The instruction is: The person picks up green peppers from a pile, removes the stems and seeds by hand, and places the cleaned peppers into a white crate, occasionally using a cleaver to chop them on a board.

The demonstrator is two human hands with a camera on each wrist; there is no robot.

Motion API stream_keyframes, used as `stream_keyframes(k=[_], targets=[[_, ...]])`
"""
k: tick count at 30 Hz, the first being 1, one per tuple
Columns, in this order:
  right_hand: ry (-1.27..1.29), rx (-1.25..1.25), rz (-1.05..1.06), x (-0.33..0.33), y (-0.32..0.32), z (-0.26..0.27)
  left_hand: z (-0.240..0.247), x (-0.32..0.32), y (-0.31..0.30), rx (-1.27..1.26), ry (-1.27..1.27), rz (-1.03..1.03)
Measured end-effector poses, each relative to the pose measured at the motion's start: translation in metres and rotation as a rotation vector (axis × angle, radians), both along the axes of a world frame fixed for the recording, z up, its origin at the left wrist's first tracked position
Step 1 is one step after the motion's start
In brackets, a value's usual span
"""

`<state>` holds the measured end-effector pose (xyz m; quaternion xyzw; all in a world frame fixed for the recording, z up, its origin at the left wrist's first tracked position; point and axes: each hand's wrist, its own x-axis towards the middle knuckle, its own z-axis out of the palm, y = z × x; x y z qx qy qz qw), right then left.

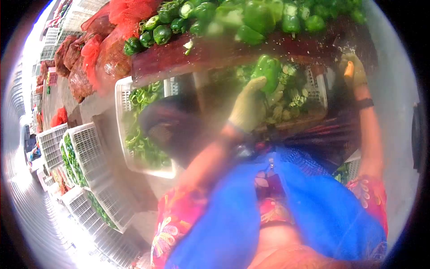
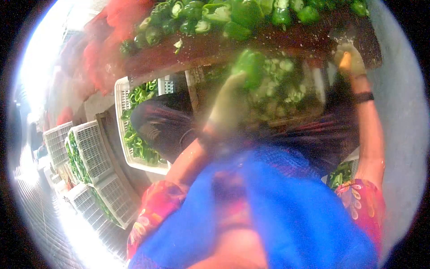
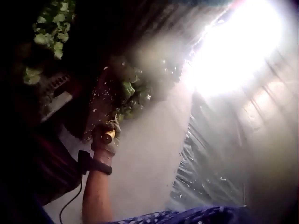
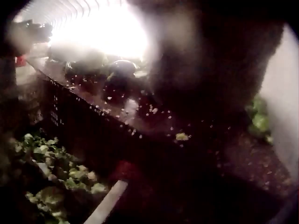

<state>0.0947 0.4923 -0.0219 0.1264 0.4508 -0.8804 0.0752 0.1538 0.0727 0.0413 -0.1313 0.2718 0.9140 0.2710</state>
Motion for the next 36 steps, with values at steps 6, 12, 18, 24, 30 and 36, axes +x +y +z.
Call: stream_keyframes(k=[6,12,18,24,30,36], targets=[[0.44,1.435,0.08,0.062,-0.112,0.066,-0.017,0.013,-0.011,-0.604,0.346,-0.028],[0.766,1.532,0.147,0.102,-0.23,0.102,-0.021,0.024,-0.017,-0.766,0.363,-0.033],[0.672,1.583,0.263,0.099,-0.258,0.076,-0.039,0.007,-0.021,-1.204,0.901,-0.207],[0.704,1.606,0.13,0.078,-0.261,0.047,-0.077,-0.017,0.006,-0.572,0.214,-0.009],[0.681,1.531,0.217,0.07,-0.268,0.046,-0.06,-0.015,-0.005,-0.765,0.229,0.105],[0.777,1.665,0.261,0.058,-0.265,0.051,-0.079,-0.03,-0.003,-1.049,0.234,0.109]])
